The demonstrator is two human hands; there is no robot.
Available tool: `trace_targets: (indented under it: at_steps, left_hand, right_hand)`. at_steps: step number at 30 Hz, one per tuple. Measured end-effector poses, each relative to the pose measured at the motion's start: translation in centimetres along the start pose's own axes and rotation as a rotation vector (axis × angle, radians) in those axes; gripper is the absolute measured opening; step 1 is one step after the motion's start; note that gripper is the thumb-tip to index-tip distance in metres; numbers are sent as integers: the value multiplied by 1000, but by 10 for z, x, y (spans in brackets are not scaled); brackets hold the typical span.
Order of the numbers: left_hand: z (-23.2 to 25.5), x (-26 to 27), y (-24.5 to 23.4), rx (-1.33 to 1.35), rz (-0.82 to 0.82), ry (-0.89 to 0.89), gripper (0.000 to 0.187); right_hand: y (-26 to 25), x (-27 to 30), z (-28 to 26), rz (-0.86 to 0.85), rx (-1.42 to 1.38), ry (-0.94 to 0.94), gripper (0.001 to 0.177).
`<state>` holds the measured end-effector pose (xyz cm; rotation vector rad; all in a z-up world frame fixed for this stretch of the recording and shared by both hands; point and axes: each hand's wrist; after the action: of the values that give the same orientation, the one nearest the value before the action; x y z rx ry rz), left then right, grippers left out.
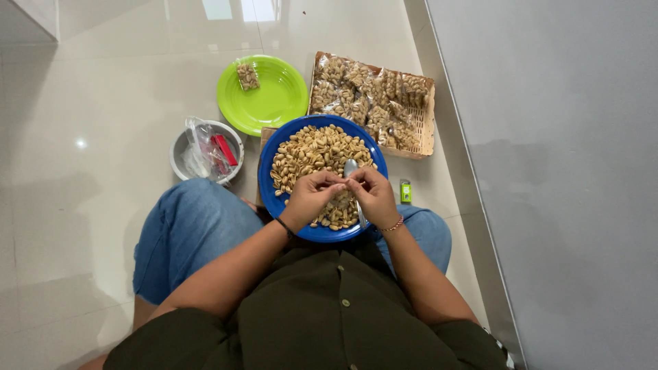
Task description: Sorting nuts in a bowl and packing them into small plastic bags using a spoon while sitting on the floor.
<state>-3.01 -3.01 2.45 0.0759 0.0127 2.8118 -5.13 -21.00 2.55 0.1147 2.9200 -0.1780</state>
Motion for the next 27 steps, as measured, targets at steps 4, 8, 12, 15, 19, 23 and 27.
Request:
trace_targets:
  at_steps: [4, 8, 12, 15, 19, 23, 27]
  left_hand:
    - [6, 3, -9, 12, -15, 4, 8]
    - [20, 2, -9, -70, 53, 114, 6]
    - [34, -14, -35, -175, 206, 252, 5]
    - [69, -42, -64, -85, 442, 302, 1]
    - [11, -129, -152, -134, 565, 21, 11]
    - [-96, -223, -208, -102, 668, -127, 15]
    - [-167, -309, -220, -453, 531, -204, 19]
  right_hand:
    - [3, 3, -4, -11, 5, 15, 6]
    - [3, -2, -11, -24, 91, -54, 6]
    - [-6, -7, -25, -62, 80, -86, 35]
    - [-45, -10, -8, 19, 194, -146, 40]
    - [-92, -8, 19, 134, 333, -161, 27]
    - [-114, -2, 58, 262, 447, -67, 13]
    - [-120, -6, 79, 308, 398, 86, 11]
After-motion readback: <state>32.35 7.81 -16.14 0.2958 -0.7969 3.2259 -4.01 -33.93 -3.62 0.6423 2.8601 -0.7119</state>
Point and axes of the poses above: each hand's wrist, its own x-axis away from the middle knuckle, its own y-axis out of the palm, z = x × y, and after that the axes turned 10 degrees about -x, right-handed
